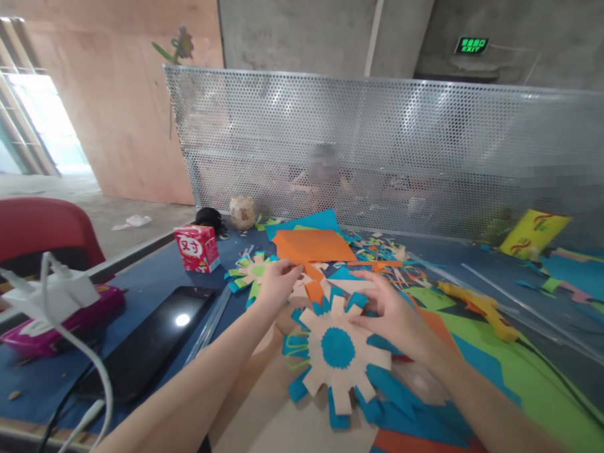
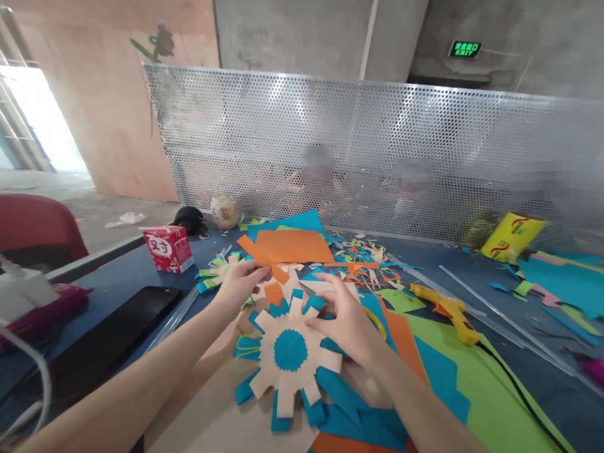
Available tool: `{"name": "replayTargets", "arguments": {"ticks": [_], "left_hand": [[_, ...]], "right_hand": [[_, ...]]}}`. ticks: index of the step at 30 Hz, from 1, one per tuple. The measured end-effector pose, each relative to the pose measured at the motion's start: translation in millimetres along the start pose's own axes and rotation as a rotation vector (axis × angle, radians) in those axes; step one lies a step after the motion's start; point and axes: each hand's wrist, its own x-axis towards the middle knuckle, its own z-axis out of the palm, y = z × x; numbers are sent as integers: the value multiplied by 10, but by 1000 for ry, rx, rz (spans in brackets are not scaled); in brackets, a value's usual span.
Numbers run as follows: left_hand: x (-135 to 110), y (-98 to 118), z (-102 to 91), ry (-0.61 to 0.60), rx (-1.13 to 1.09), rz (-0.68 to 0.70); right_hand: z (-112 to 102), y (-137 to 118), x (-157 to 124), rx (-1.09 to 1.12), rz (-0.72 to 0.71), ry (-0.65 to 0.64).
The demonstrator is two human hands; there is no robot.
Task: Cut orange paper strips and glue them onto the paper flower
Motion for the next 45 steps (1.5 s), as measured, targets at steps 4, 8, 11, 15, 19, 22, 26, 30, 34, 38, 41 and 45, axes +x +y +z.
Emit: {"name": "replayTargets", "arguments": {"ticks": [4,8,11,15,19,22,26,30,34,38,41,45], "left_hand": [[-21,70,-33,-95,-52,135],[-68,168,-44,-179,-109,229],[-121,241,-31,-260,-130,292],[-229,319,-14,-259,-151,368],[-351,362,-35,-155,-139,466],[-397,370,-52,-159,-160,498],[-387,349,-40,-245,-184,488],[-371,319,-8,-284,-187,462],[-382,304,7,-272,-168,432],[-392,299,16,-300,-207,374],[-389,308,20,-333,-255,331],[-380,346,15,-332,-225,257]], "right_hand": [[-63,-165,-50,50,-110,26],[-136,-296,-130,22,-192,54],[-155,-353,-200,-46,-255,75],[-144,-366,-276,-217,-332,125],[-167,-356,-296,-437,-536,191],[-208,-343,-284,-490,-603,217],[-241,-300,-250,-560,-554,295],[-231,-281,-222,-623,-524,315],[-207,-289,-222,-522,-512,303],[-182,-295,-235,-497,-487,273],[-163,-298,-241,-388,-405,252],[-160,-302,-233,-295,-306,229]]}}
